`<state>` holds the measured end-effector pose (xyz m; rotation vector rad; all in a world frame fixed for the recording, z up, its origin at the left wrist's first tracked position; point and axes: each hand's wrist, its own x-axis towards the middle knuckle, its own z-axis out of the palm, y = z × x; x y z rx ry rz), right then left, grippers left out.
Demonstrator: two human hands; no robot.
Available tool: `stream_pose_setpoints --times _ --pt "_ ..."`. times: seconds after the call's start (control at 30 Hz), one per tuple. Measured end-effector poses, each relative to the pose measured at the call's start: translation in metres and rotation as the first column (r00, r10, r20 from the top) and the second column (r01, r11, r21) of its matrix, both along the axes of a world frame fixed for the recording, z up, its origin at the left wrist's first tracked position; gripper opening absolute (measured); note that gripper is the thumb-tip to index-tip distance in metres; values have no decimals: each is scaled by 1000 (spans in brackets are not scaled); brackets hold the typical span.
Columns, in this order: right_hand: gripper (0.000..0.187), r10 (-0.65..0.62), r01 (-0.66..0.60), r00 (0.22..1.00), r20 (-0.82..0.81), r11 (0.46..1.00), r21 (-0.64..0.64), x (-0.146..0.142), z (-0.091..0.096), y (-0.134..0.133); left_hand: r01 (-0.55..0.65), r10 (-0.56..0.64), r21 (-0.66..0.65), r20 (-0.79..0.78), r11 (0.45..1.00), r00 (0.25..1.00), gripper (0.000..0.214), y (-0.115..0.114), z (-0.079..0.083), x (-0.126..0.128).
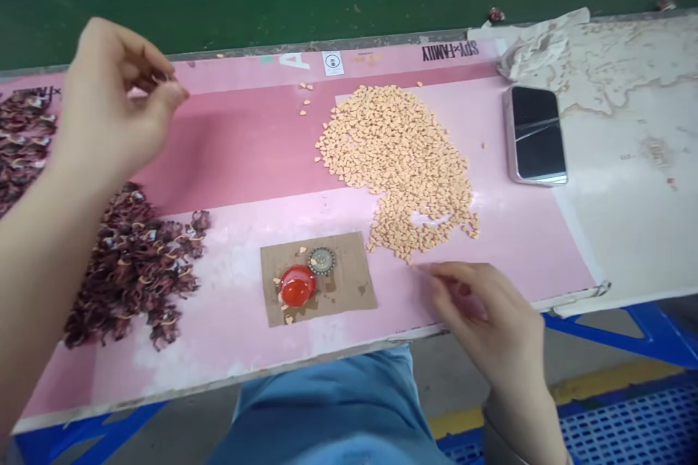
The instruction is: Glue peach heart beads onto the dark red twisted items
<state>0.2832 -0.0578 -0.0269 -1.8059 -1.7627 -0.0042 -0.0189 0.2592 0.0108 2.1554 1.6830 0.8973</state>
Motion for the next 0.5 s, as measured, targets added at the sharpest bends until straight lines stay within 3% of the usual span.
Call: stream_pose_setpoints --times 0.03,0.13,0.27,0.4,0.5 --pt "7 13 -12 1000 16 1000 -9 -2 -3 1 -108 103 -45 -92 993 990 27 28 -4 10" --pt "6 0 -1 1000 31 1000 12 -8 -8 3 -259 249 -73 -123 963 961 38 102 -18 40" --pt "11 44 -48 995 88 998 40 -9 -10 9 -316 302 -133 -114 939 946 42 165 -35 57" --pt "14 134 -142 983 128 989 51 -7 -9 16 -285 270 -136 -118 949 956 32 181 -41 43" --pt "15 178 -181 980 90 983 25 -5 -8 20 -246 238 -72 -107 967 965 39 159 -31 19"
